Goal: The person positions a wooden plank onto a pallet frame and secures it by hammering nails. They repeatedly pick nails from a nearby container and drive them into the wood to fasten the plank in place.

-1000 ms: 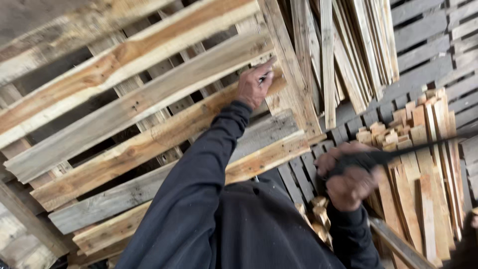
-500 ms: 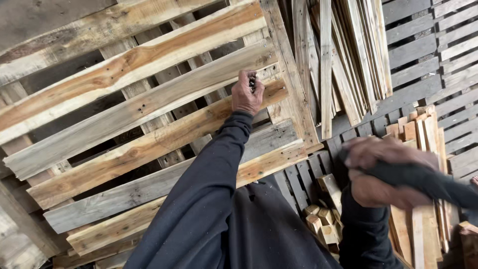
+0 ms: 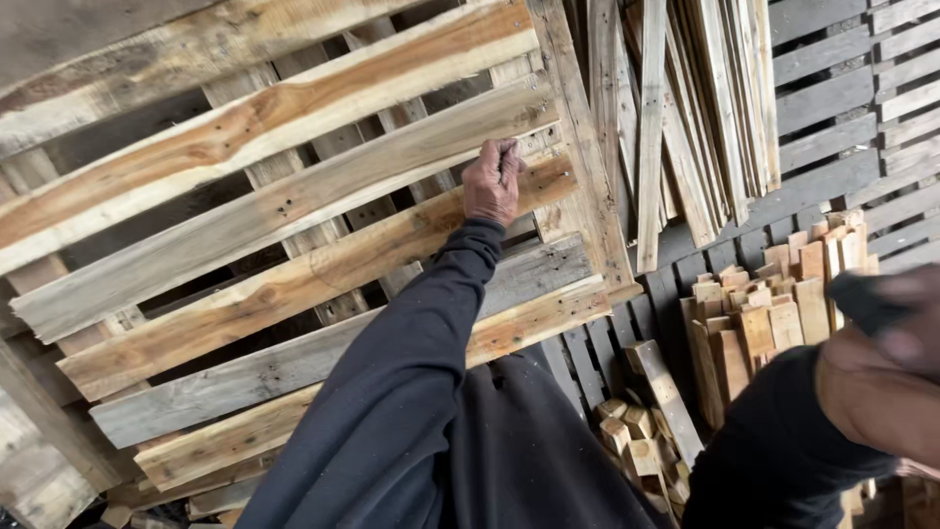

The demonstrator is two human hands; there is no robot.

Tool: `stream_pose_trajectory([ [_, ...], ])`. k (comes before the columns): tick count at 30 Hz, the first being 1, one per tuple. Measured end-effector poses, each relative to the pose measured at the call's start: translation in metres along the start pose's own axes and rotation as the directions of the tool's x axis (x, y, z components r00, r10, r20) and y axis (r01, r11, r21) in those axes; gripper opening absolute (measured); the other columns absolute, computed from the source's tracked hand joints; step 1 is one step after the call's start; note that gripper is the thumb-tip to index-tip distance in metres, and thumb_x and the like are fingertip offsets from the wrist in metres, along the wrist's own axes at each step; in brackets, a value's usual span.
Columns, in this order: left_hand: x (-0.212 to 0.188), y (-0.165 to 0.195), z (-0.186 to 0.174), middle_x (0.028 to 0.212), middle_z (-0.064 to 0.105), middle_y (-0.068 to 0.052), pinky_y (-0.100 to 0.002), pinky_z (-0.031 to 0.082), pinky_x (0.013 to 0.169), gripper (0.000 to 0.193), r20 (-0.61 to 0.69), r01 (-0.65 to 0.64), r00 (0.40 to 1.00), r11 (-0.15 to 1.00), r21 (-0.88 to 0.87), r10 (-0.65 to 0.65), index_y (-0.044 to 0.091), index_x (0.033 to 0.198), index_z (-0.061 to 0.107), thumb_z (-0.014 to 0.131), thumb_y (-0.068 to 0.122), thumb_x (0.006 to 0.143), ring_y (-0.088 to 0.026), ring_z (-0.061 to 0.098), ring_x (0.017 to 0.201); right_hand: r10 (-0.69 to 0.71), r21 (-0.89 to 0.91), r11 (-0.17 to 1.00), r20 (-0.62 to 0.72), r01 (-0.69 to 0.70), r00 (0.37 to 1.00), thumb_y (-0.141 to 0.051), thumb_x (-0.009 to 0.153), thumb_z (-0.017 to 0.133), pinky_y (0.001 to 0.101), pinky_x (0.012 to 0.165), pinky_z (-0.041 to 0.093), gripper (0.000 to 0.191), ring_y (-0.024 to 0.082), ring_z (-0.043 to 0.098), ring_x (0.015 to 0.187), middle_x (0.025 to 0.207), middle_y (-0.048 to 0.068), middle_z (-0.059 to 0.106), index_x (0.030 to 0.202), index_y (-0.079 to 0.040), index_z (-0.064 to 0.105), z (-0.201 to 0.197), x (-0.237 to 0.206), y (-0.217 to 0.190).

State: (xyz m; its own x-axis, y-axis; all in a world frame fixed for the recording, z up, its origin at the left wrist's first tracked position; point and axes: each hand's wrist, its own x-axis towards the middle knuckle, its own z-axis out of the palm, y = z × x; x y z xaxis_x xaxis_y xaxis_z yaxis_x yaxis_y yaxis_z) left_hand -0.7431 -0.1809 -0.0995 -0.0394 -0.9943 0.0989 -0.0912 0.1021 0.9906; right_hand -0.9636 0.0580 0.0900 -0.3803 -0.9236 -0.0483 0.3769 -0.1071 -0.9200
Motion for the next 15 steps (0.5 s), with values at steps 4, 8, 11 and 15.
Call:
stream_pose_trajectory([
  [4, 0.011, 0.001, 0.001, 0.080, 0.073, -0.010, -0.032, 0.059, 0.065, 0.012, -0.031, 0.074, 0.997, 0.997, -0.028, -0.075, 0.007, 0.108, 0.066, 0.064, 0.018, 0.105, -0.020, 0.073, 0.068, 0.336, -0.643, 0.662, -0.204, -0.385, 0.919, -0.036, 0.099, 0.059, 0.0246, 0.046, 0.043, 0.027, 0.008, 0.050, 0.051, 0.064, -0.001, 0.056, 0.107, -0.011, 0.066, 0.042, -0.007, 0.073],
  [8, 0.017, 0.003, 0.000, 0.085, 0.070, -0.010, -0.035, 0.055, 0.067, 0.013, -0.041, -0.161, 0.984, 0.965, 0.207, 0.173, 0.007, 0.108, 0.064, 0.066, 0.020, 0.106, -0.022, 0.071, 0.075, 0.350, -0.694, 0.566, -0.287, -0.445, 0.892, -0.039, 0.109, 0.052, 0.0255, 0.047, 0.043, 0.037, 0.009, 0.052, 0.055, 0.069, -0.001, 0.056, 0.096, -0.006, 0.063, 0.059, 0.003, 0.069],
  [11, 0.011, 0.003, -0.003, 0.081, 0.071, -0.008, -0.035, 0.055, 0.064, 0.012, -0.029, -0.100, 0.994, 0.991, 0.085, 0.103, 0.006, 0.109, 0.066, 0.064, 0.017, 0.103, -0.016, 0.067, 0.069, 0.316, -0.130, 0.919, -0.322, -0.372, 0.892, -0.051, 0.104, 0.050, 0.0268, 0.055, 0.050, 0.045, 0.013, 0.059, 0.061, 0.074, 0.002, 0.061, 0.098, -0.008, 0.062, 0.060, 0.005, 0.029],
  [15, 0.010, 0.003, -0.013, 0.082, 0.071, -0.009, -0.029, 0.048, 0.055, 0.016, 0.074, 0.184, 0.983, 0.950, -0.251, -0.171, 0.004, 0.115, 0.064, 0.057, 0.012, 0.103, -0.012, 0.057, 0.061, -0.253, -0.212, 0.950, -0.096, 0.228, 0.963, -0.045, 0.093, 0.074, 0.0283, 0.057, 0.051, 0.039, 0.014, 0.060, 0.065, 0.082, 0.003, 0.063, 0.105, -0.010, 0.060, 0.066, -0.005, 0.043],
])
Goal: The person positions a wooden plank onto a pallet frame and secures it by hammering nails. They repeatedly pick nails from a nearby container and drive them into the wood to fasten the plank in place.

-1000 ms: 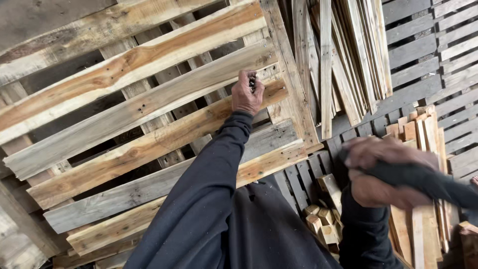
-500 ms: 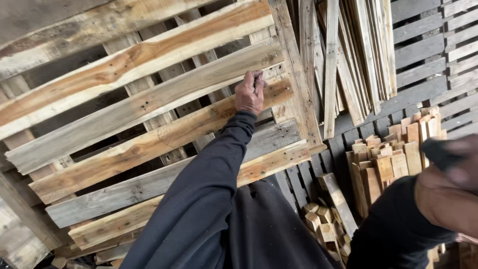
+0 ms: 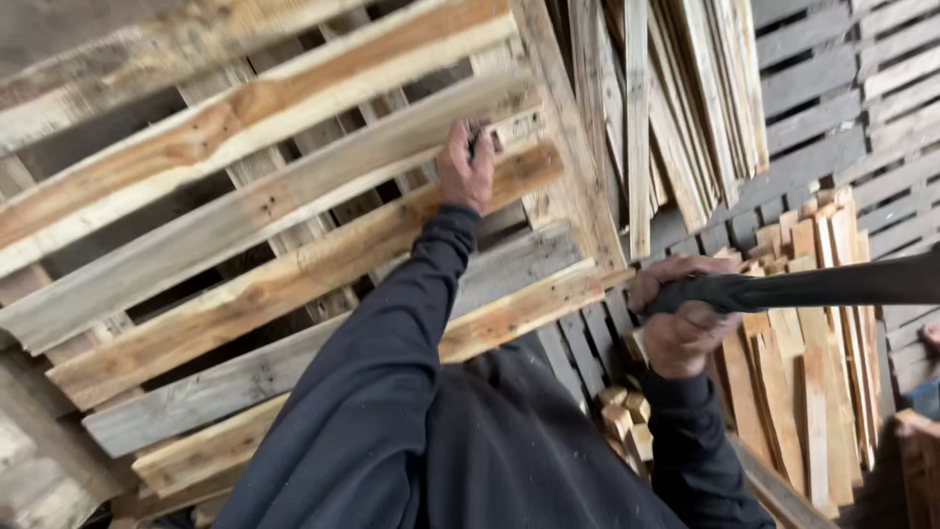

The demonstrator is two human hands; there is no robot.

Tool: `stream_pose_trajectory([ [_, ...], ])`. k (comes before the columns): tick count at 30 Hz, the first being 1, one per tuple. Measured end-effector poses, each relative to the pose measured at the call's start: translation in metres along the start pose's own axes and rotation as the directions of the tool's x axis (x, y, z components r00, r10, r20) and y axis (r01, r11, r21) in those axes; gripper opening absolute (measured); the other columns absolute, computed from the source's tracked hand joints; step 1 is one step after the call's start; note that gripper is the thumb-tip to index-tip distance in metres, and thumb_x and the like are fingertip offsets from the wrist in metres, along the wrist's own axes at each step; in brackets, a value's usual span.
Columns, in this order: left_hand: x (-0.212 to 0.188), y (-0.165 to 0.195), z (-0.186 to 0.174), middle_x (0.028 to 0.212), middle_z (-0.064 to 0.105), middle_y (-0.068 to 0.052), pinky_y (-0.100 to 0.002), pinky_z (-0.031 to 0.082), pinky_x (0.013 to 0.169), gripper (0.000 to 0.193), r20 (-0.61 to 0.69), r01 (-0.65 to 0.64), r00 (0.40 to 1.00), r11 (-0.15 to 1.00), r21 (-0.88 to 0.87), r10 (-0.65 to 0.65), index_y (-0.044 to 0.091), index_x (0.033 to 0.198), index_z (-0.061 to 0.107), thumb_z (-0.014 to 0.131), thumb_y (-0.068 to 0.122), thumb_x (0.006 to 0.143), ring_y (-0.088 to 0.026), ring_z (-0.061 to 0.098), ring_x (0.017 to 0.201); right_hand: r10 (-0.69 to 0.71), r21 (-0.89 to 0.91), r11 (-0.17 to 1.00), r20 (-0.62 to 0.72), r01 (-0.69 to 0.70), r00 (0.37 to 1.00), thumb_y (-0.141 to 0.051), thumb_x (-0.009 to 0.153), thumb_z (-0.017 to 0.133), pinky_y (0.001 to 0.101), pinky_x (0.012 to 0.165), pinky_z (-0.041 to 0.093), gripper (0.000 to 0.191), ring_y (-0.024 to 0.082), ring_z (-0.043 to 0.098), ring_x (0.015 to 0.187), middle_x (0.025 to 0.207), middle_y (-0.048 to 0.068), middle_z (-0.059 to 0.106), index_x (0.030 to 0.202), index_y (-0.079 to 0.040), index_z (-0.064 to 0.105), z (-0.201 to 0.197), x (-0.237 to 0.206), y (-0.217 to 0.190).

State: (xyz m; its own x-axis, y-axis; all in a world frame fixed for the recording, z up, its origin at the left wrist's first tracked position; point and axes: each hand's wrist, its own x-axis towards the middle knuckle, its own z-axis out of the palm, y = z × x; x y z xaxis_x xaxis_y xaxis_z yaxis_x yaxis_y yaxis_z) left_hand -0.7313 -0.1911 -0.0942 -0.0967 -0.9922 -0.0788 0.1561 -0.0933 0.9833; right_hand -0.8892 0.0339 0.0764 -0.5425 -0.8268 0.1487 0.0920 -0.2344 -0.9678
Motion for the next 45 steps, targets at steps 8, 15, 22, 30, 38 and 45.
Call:
stream_pose_trajectory([
  [8, 0.000, 0.029, -0.034, 0.097, 0.075, -0.014, -0.025, 0.049, 0.051, 0.020, 0.282, 0.509, 0.836, 0.475, -0.718, -0.470, -0.002, 0.114, 0.063, 0.061, 0.016, 0.105, -0.016, 0.066, 0.069, 0.643, -0.528, 0.566, -0.197, -0.633, 0.740, -0.029, 0.105, 0.064, 0.0289, 0.044, 0.043, 0.029, 0.011, 0.052, 0.051, 0.065, 0.002, 0.055, 0.091, -0.004, 0.060, 0.007, -0.039, 0.061],
  [15, -0.111, 0.050, -0.091, 0.089, 0.069, -0.004, -0.026, 0.052, 0.058, 0.022, 0.439, 0.686, 0.706, 0.382, -0.620, -0.556, 0.007, 0.116, 0.066, 0.066, 0.025, 0.103, -0.014, 0.066, 0.073, 0.272, -0.888, 0.458, 0.171, 0.028, 0.947, -0.034, 0.097, 0.079, 0.0423, 0.052, 0.047, 0.039, 0.029, 0.061, 0.054, 0.068, 0.019, 0.059, 0.105, 0.001, 0.066, 0.092, 0.003, 0.038],
  [22, -0.179, 0.029, -0.162, 0.085, 0.069, -0.010, -0.037, 0.050, 0.064, 0.032, 0.114, 0.383, 0.906, 0.904, 0.188, -0.408, 0.002, 0.101, 0.074, 0.073, 0.033, 0.107, -0.020, 0.060, 0.067, 0.091, -0.718, 0.320, 0.673, 0.618, 0.734, -0.034, 0.098, 0.084, 0.0438, 0.067, 0.052, 0.045, 0.032, 0.066, 0.080, 0.096, 0.015, 0.068, 0.127, -0.004, 0.070, 0.145, 0.067, 0.120],
  [30, -0.186, 0.095, -0.198, 0.085, 0.074, -0.018, -0.051, 0.054, 0.063, 0.033, 0.261, -0.104, 0.940, 0.544, 0.833, -0.220, 0.011, 0.117, 0.072, 0.066, 0.035, 0.096, -0.041, 0.070, 0.077, 0.123, -0.929, 0.367, 0.007, -0.039, 0.992, -0.015, 0.117, 0.066, 0.0358, 0.085, 0.051, 0.018, 0.024, 0.062, 0.093, 0.103, 0.012, 0.067, 0.114, 0.002, 0.070, 0.000, 0.019, 0.109],
  [38, -0.149, 0.086, -0.173, 0.085, 0.074, -0.018, -0.050, 0.056, 0.069, 0.036, 0.261, -0.081, 0.833, 0.360, 0.929, -0.487, 0.016, 0.108, 0.079, 0.073, 0.046, 0.089, -0.038, 0.072, 0.080, 0.061, -0.842, 0.513, -0.154, -0.163, 0.986, -0.015, 0.107, 0.074, 0.0332, 0.092, 0.054, 0.024, 0.023, 0.064, 0.107, 0.116, 0.014, 0.062, 0.128, -0.003, 0.075, -0.016, -0.087, 0.145],
  [45, -0.144, 0.074, -0.155, 0.086, 0.074, -0.017, -0.048, 0.055, 0.073, 0.031, 0.146, 0.051, 0.876, 0.389, 0.920, -0.460, 0.019, 0.099, 0.082, 0.074, 0.046, 0.086, -0.038, 0.071, 0.083, 0.204, -0.720, 0.602, -0.279, -0.345, 0.938, -0.019, 0.103, 0.072, 0.0281, 0.086, 0.055, 0.024, 0.016, 0.064, 0.099, 0.107, 0.006, 0.069, 0.122, -0.005, 0.077, -0.032, -0.048, 0.156],
])
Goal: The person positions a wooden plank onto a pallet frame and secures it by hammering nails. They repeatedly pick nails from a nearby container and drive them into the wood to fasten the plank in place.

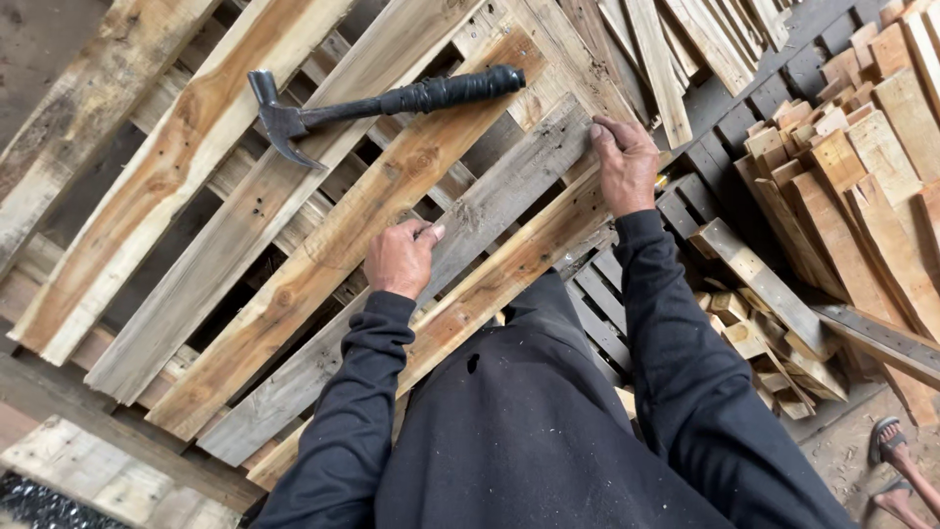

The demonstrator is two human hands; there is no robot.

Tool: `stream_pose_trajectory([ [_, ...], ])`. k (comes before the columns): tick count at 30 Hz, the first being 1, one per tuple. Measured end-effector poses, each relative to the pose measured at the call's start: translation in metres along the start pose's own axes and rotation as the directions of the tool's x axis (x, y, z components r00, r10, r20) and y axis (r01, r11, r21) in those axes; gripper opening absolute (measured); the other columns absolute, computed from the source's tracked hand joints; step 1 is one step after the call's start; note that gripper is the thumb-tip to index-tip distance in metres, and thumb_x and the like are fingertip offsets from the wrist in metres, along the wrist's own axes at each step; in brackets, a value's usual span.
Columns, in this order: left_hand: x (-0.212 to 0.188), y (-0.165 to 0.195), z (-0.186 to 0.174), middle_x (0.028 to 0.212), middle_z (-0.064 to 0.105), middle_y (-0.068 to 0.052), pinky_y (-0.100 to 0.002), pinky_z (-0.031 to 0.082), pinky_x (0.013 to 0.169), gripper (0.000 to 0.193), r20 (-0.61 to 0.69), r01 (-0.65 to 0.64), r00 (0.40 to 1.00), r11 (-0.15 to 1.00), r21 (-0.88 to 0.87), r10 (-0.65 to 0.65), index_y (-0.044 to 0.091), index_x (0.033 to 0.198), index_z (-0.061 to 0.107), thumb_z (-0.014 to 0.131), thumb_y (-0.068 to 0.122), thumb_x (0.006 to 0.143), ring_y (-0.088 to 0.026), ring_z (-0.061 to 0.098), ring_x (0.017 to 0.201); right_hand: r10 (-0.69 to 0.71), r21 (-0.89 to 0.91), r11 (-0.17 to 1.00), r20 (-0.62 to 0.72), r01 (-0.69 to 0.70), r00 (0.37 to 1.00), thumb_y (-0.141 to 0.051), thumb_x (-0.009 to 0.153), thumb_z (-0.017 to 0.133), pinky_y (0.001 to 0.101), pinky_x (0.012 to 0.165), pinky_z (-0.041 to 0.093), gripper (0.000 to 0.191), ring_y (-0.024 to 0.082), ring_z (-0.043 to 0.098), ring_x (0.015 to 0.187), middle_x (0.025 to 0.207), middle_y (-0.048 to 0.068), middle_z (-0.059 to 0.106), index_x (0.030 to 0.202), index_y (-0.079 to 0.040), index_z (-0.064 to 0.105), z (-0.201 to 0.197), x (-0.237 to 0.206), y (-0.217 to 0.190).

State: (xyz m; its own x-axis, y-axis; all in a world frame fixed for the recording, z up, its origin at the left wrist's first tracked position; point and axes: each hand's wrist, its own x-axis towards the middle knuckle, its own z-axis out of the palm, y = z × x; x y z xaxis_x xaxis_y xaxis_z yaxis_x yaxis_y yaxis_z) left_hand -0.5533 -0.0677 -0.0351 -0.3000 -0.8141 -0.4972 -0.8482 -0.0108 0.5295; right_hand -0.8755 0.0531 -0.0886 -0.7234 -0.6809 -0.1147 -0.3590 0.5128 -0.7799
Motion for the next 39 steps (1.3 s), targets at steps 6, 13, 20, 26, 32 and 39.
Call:
stream_pose_trajectory([
  [6, 0.000, 0.004, -0.002, 0.085, 0.075, -0.016, -0.047, 0.055, 0.073, 0.030, -0.059, 0.046, 0.997, 0.998, -0.033, -0.048, 0.020, 0.099, 0.083, 0.075, 0.046, 0.085, -0.037, 0.071, 0.082, 0.023, 0.196, 0.980, 0.063, -0.035, 0.998, -0.023, 0.103, 0.072, 0.0292, 0.084, 0.052, 0.026, 0.013, 0.063, 0.093, 0.100, 0.004, 0.066, 0.120, -0.004, 0.076, 0.000, 0.010, 0.007],
  [13, 0.004, -0.002, 0.000, 0.083, 0.077, -0.011, -0.045, 0.055, 0.072, 0.030, -0.055, 0.052, 0.997, 0.996, -0.071, -0.056, 0.018, 0.097, 0.084, 0.075, 0.045, 0.087, -0.032, 0.072, 0.078, -0.083, 0.199, 0.978, 0.083, 0.065, 0.993, -0.024, 0.105, 0.072, 0.0285, 0.084, 0.051, 0.025, 0.014, 0.061, 0.094, 0.101, 0.003, 0.063, 0.120, -0.004, 0.077, 0.000, 0.014, 0.002],
  [20, 0.007, 0.005, 0.003, 0.078, 0.075, -0.012, -0.045, 0.054, 0.072, 0.030, -0.096, 0.089, 0.991, 0.995, -0.049, -0.094, 0.018, 0.097, 0.084, 0.077, 0.045, 0.086, -0.032, 0.071, 0.076, -0.015, 0.202, 0.979, 0.047, 0.005, 0.999, -0.024, 0.104, 0.072, 0.0279, 0.082, 0.050, 0.024, 0.014, 0.062, 0.091, 0.097, 0.004, 0.062, 0.116, -0.004, 0.077, 0.003, 0.014, 0.000],
  [26, 0.008, 0.007, 0.001, 0.079, 0.074, -0.014, -0.045, 0.054, 0.073, 0.030, -0.077, 0.165, 0.983, 0.986, -0.031, -0.167, 0.020, 0.098, 0.083, 0.078, 0.046, 0.084, -0.034, 0.070, 0.076, -0.146, 0.179, 0.976, 0.095, 0.127, 0.985, -0.027, 0.107, 0.069, 0.0294, 0.083, 0.050, 0.029, 0.017, 0.062, 0.095, 0.103, 0.007, 0.063, 0.121, -0.003, 0.076, -0.003, 0.019, 0.002],
  [32, -0.004, 0.005, 0.008, 0.085, 0.072, -0.012, -0.039, 0.053, 0.065, 0.033, -0.196, -0.055, 0.981, 0.956, -0.287, -0.003, 0.008, 0.101, 0.078, 0.077, 0.039, 0.090, -0.027, 0.068, 0.075, 0.319, 0.491, 0.706, 0.424, -0.511, 0.848, -0.033, 0.104, 0.064, 0.0281, 0.074, 0.054, 0.034, 0.012, 0.067, 0.086, 0.100, 0.002, 0.073, 0.127, -0.010, 0.072, -0.042, 0.042, 0.000],
  [39, -0.017, 0.027, 0.035, 0.090, 0.067, -0.011, -0.029, 0.052, 0.056, 0.019, 0.342, 0.343, 0.938, -0.321, -0.883, 0.064, -0.001, 0.109, 0.064, 0.062, 0.014, 0.097, -0.021, 0.067, 0.072, -0.243, 0.317, 0.934, 0.224, 0.166, 0.944, -0.021, 0.113, 0.063, 0.0265, 0.088, 0.059, 0.026, 0.013, 0.067, 0.096, 0.109, 0.006, 0.072, 0.132, -0.006, 0.070, -0.066, 0.058, -0.073],
])
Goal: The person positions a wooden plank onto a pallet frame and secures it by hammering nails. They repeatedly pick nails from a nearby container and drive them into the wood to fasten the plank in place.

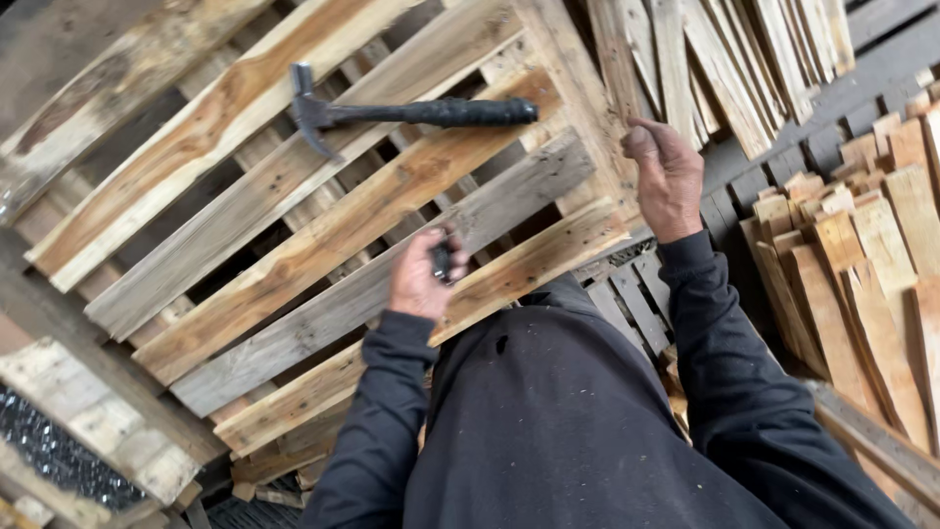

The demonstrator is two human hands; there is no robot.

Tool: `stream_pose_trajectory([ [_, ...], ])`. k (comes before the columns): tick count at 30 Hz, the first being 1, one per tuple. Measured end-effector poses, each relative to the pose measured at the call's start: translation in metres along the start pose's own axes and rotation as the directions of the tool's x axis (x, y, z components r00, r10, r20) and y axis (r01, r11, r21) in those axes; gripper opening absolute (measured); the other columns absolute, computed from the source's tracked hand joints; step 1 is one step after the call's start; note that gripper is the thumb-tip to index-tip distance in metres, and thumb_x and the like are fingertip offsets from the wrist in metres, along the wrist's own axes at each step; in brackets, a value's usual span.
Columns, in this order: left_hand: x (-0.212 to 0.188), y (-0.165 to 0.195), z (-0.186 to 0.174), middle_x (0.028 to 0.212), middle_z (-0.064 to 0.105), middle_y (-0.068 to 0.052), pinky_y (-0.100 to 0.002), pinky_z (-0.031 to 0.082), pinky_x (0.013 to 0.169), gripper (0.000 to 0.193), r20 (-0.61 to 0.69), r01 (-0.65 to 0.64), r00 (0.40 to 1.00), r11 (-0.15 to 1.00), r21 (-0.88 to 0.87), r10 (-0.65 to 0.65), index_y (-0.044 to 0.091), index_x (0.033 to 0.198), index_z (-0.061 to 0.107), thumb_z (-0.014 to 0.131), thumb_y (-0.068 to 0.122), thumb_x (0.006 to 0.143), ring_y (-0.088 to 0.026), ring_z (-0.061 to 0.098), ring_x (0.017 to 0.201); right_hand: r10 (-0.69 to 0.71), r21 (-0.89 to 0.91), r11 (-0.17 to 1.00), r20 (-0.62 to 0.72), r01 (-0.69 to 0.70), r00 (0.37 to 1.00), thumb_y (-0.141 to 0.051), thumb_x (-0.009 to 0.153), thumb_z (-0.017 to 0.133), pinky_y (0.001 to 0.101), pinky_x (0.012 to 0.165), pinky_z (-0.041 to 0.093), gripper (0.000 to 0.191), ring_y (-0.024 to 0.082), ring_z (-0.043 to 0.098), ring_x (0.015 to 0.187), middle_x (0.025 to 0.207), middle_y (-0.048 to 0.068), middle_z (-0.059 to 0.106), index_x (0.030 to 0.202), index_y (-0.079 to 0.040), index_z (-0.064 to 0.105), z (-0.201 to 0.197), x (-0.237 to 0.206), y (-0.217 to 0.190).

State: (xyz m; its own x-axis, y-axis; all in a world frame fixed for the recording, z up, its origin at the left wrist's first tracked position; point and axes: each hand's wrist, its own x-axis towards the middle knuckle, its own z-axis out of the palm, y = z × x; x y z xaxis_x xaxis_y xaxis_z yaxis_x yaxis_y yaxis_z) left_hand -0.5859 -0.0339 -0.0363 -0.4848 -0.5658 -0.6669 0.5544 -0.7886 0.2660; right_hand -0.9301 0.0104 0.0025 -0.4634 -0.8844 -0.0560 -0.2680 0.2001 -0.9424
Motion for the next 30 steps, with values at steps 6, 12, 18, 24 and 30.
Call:
stream_pose_trajectory([
  [6, 0.022, -0.014, 0.016, 0.109, 0.071, -0.016, -0.038, 0.062, 0.084, 0.030, 0.093, -0.013, 0.995, 0.976, -0.219, 0.034, -0.004, 0.127, 0.062, 0.055, 0.003, 0.099, -0.025, 0.071, 0.093, -0.452, -0.352, 0.703, 0.449, 0.618, 0.770, -0.012, 0.102, 0.076, 0.0394, 0.091, 0.055, 0.033, 0.028, 0.061, 0.107, 0.122, 0.012, 0.064, 0.131, -0.001, 0.067, 0.111, 0.046, -0.069],
  [12, 0.014, 0.004, 0.019, 0.115, 0.073, -0.017, -0.039, 0.062, 0.085, 0.023, 0.114, -0.129, 0.984, 0.988, -0.090, 0.139, 0.000, 0.125, 0.063, 0.057, 0.005, 0.104, -0.026, 0.073, 0.098, -0.323, -0.514, 0.439, 0.675, 0.737, 0.663, -0.026, 0.084, 0.085, 0.0511, 0.079, 0.050, 0.058, 0.037, 0.059, 0.105, 0.114, 0.017, 0.057, 0.134, -0.006, 0.063, 0.189, 0.091, -0.063],
  [18, 0.005, 0.014, 0.022, 0.111, 0.074, -0.018, -0.040, 0.062, 0.083, 0.012, 0.116, -0.165, 0.977, 0.980, -0.110, 0.178, 0.001, 0.113, 0.065, 0.064, 0.008, 0.103, -0.027, 0.073, 0.096, -0.291, -0.463, 0.483, 0.715, 0.743, 0.635, -0.023, 0.092, 0.080, 0.0480, 0.084, 0.053, 0.037, 0.034, 0.062, 0.104, 0.111, 0.015, 0.057, 0.115, -0.001, 0.062, 0.202, 0.114, -0.056],
  [24, 0.000, 0.020, 0.032, 0.107, 0.074, -0.016, -0.038, 0.062, 0.081, 0.012, 0.184, -0.090, 0.976, 0.987, -0.131, 0.113, 0.003, 0.107, 0.068, 0.070, 0.011, 0.097, -0.026, 0.073, 0.093, -0.017, -0.540, 0.709, 0.629, 0.453, 0.777, -0.032, 0.100, 0.074, 0.0406, 0.056, 0.051, 0.038, 0.024, 0.055, 0.070, 0.095, 0.011, 0.056, 0.115, 0.002, 0.066, 0.159, 0.084, -0.095],
  [30, 0.001, 0.024, 0.042, 0.104, 0.075, -0.013, -0.037, 0.061, 0.080, 0.007, 0.275, 0.007, 0.961, 0.996, -0.092, 0.018, 0.007, 0.098, 0.069, 0.073, 0.009, 0.093, -0.023, 0.072, 0.092, 0.236, -0.036, 0.970, 0.347, -0.239, 0.908, -0.026, 0.102, 0.064, 0.0281, 0.049, 0.053, 0.027, 0.011, 0.056, 0.058, 0.076, 0.003, 0.055, 0.103, -0.003, 0.051, 0.084, -0.036, -0.099],
])
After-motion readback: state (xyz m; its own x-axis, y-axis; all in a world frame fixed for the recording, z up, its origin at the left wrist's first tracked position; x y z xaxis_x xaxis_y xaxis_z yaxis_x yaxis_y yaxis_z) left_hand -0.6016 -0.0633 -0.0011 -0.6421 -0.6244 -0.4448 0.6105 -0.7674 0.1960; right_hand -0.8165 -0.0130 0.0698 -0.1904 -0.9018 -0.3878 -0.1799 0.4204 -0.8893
